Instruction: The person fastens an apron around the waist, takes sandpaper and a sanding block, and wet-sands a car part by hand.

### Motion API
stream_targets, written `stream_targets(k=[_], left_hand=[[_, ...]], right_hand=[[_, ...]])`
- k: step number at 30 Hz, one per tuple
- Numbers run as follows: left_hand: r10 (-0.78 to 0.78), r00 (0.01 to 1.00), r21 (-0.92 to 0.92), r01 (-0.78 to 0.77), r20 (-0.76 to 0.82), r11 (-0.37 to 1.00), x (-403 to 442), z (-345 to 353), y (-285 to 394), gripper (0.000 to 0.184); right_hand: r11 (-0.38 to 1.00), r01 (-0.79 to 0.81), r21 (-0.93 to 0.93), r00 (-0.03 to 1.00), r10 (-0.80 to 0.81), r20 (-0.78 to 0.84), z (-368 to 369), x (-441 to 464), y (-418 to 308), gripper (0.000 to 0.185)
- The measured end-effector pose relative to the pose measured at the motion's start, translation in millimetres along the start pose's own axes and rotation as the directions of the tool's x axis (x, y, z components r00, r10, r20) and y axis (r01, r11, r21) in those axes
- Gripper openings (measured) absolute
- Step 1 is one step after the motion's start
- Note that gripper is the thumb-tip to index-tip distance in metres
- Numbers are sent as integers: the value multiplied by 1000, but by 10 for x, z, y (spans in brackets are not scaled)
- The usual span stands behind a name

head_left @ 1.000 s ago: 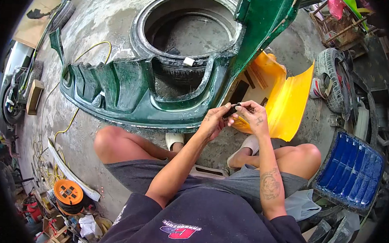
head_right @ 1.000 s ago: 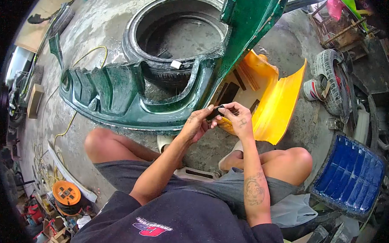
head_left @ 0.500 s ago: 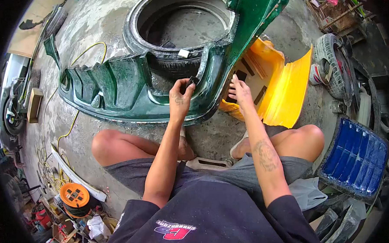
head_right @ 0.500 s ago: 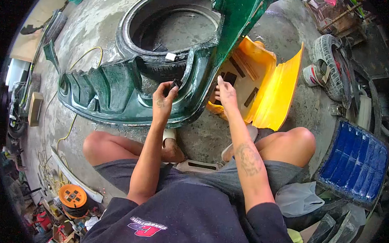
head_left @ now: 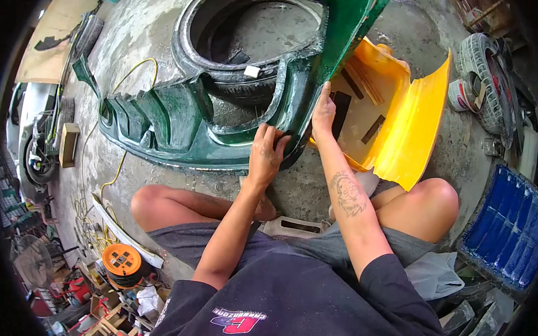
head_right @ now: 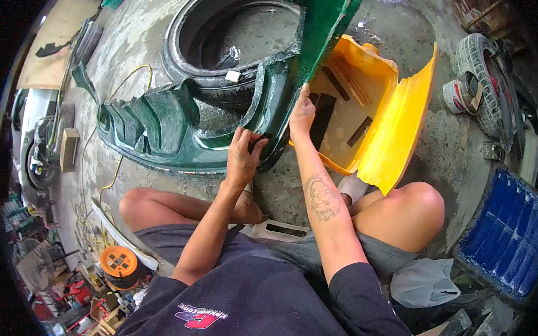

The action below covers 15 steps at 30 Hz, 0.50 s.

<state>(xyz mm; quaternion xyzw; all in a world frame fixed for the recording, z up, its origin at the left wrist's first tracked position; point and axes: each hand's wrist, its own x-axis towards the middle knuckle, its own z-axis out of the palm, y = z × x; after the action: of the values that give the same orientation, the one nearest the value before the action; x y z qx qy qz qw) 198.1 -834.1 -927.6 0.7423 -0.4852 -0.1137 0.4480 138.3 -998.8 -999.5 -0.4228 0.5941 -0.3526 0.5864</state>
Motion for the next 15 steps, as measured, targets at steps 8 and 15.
stream_targets(k=[8,15], left_hand=[[199,980,219,-200,27,955,303,341,36,15],[270,962,349,-261,24,900,663,561,54,15]], right_hand=[[951,24,310,1000,-23,-9,-14,70,-151,76],[952,295,84,952,-286,-106,32,158,-80,61]])
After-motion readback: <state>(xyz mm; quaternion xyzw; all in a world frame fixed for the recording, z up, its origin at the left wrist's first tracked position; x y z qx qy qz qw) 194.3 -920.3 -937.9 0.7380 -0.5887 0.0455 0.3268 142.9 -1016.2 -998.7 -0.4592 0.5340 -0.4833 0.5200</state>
